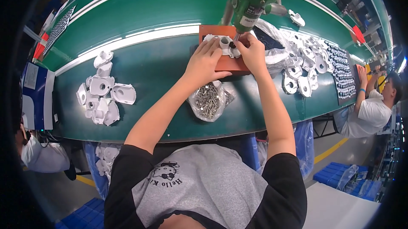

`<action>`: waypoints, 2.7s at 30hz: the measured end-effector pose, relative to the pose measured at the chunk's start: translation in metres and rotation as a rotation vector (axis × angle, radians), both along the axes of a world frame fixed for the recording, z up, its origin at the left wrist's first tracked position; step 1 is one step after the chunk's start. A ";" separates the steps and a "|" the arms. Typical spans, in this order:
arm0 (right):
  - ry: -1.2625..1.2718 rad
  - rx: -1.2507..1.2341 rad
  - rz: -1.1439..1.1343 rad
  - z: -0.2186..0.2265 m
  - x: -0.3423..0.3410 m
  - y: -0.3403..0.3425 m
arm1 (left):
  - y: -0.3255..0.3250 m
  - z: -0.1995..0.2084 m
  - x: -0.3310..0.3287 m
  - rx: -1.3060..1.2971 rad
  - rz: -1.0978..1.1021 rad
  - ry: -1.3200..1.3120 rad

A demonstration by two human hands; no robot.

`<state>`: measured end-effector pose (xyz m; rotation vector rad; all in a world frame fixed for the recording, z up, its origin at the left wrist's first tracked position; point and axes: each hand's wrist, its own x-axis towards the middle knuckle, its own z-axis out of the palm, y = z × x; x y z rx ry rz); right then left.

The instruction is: Use a manual press machine to attach small metal eyelets to plastic components.

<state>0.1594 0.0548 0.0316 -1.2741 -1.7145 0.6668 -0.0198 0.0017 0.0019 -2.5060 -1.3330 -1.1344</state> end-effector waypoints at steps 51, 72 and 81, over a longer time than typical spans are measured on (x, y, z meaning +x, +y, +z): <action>0.732 0.150 0.264 0.176 0.065 0.196 | 0.002 0.003 0.002 -0.080 -0.017 0.040; 0.397 0.716 0.148 0.060 0.085 -0.149 | -0.001 0.007 0.000 -0.097 0.021 0.074; 0.982 0.589 0.329 0.200 0.047 0.005 | 0.049 0.003 -0.016 -0.195 0.105 0.192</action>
